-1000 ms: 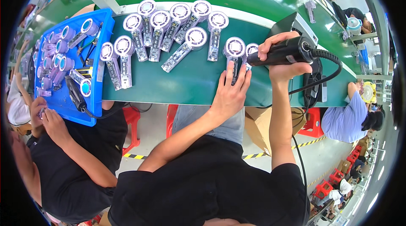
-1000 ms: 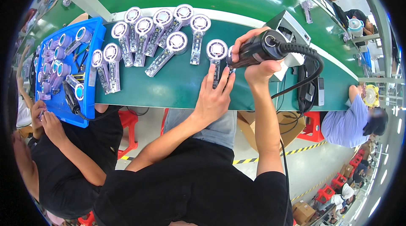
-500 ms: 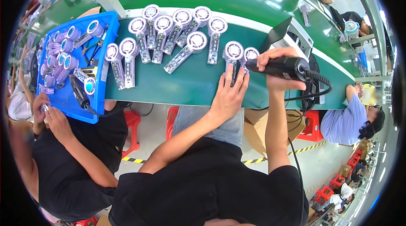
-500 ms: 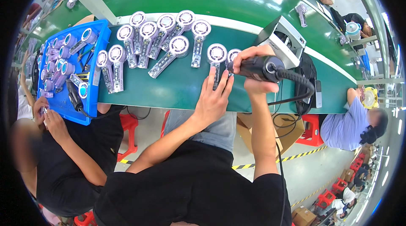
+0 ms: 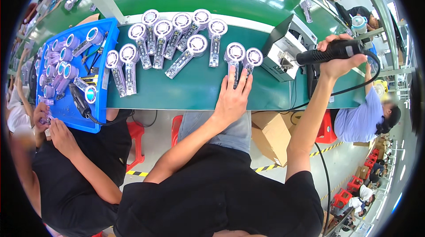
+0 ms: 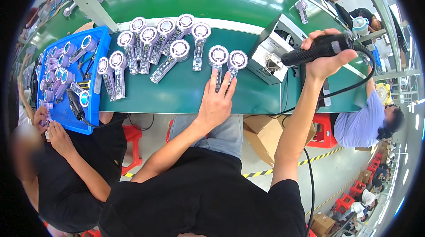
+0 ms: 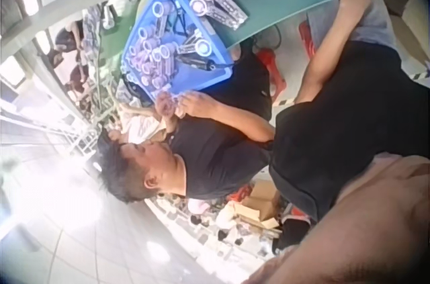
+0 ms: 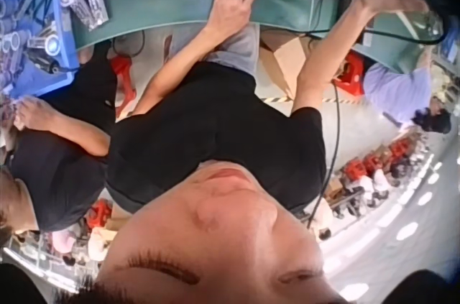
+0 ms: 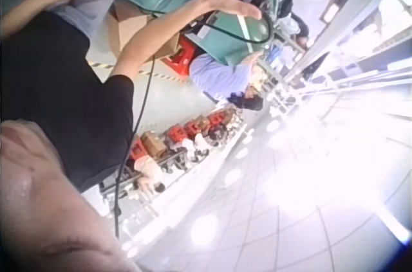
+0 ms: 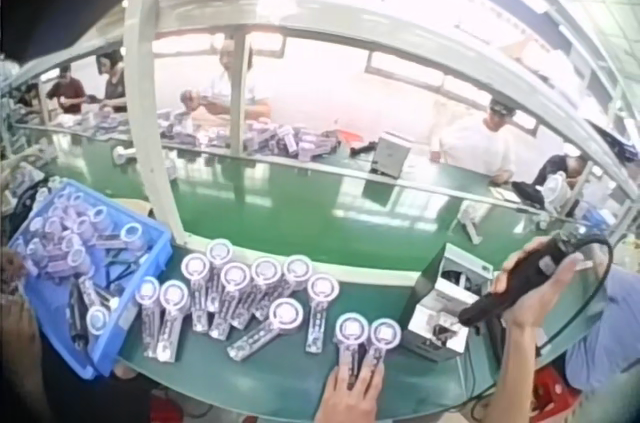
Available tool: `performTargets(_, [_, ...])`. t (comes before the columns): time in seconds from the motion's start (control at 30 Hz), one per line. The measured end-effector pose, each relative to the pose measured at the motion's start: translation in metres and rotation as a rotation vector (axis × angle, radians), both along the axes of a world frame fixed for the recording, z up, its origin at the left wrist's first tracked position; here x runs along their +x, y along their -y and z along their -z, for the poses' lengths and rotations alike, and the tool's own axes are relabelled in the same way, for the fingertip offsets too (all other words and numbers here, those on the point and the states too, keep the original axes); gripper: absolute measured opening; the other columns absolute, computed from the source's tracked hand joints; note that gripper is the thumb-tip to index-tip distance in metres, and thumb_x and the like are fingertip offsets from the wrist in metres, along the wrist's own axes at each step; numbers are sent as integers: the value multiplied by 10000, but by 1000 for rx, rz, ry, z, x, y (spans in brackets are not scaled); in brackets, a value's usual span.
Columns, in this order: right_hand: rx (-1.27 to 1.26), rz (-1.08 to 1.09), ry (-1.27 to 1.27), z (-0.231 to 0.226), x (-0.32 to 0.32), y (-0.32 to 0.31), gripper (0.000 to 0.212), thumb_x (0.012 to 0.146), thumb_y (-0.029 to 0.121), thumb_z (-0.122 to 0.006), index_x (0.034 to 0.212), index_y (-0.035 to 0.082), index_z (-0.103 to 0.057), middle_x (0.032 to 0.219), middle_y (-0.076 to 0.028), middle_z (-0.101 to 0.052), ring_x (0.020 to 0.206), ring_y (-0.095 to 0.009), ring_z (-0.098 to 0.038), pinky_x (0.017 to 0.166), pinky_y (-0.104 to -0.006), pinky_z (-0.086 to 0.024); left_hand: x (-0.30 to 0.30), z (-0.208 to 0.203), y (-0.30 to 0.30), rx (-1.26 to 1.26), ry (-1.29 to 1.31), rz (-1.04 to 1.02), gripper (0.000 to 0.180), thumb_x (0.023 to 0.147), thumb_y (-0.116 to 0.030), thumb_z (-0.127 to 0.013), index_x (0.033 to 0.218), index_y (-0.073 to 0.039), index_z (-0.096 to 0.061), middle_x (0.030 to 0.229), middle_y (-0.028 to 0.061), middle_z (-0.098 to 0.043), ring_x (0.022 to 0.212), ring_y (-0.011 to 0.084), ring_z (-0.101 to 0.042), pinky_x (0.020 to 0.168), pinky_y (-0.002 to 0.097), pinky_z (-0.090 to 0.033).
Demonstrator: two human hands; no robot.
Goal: Use an electric screwdriver to assemble electronic fan components on a factory production line.
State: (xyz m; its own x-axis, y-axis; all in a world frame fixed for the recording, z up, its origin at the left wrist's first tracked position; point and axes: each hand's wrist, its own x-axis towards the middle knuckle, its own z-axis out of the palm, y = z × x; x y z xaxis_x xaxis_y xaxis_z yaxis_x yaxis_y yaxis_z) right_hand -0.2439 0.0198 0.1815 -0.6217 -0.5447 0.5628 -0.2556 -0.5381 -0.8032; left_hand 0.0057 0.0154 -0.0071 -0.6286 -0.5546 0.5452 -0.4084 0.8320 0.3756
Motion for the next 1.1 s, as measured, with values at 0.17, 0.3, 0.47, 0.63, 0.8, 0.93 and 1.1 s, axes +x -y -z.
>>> performTargets(0.17, [49,-105,58,6,-3,4,980,792,940,-298,1041,27,-553,737,-175,-641,511,-250,-576,508,-352,-489,0,0,0,3,0,1,579,790,-36,-614,1363,27,-551,1478,225,-448,1379,548,-346,1033,575,-415])
performTargets(0.3, [62,-114,55,19,-6,10,944,833,907,-290,1042,22,-544,729,-169,-643,498,-242,-580,493,-341,-483,0,-1,0,10,7,5,592,792,-44,-621,1373,28,-541,1482,224,-441,1384,546,-338,1040,573,-411])
performTargets(0.47, [128,-82,92,20,-13,17,914,861,884,-273,1029,24,-535,725,-162,-637,495,-232,-578,490,-340,-486,0,-2,0,20,14,16,594,794,-51,-623,1377,28,-538,1479,224,-441,1386,542,-334,1046,571,-406])
performTargets(0.63, [167,-59,218,18,-13,17,897,863,883,-268,1044,48,-540,736,-143,-604,517,-225,-536,519,-362,-457,1,-3,-2,22,24,10,610,796,-59,-629,1390,26,-522,1476,223,-440,1386,539,-334,1051,567,-405])
performTargets(0.8, [208,-133,342,33,11,15,880,866,883,-276,1033,62,-545,738,-143,-594,513,-226,-527,508,-362,-449,2,1,-3,46,-9,-10,599,818,-85,-600,1394,45,-501,1465,285,-433,1389,517,-364,1087,557,-391])
performTargets(0.93, [69,-298,384,40,42,15,914,831,920,-248,1021,69,-519,723,-170,-620,495,-248,-558,494,-379,-479,1,5,-3,69,-107,-57,586,814,-73,-595,1372,75,-493,1424,349,-432,1376,508,-389,1088,548,-397])
performTargets(1.1, [-94,-448,286,48,73,37,949,795,946,-275,1028,60,-522,733,-201,-639,517,-272,-586,502,-390,-496,-2,3,-1,59,-85,-38,566,810,-65,-603,1338,105,-490,1397,366,-442,1353,500,-418,1084,544,-410])
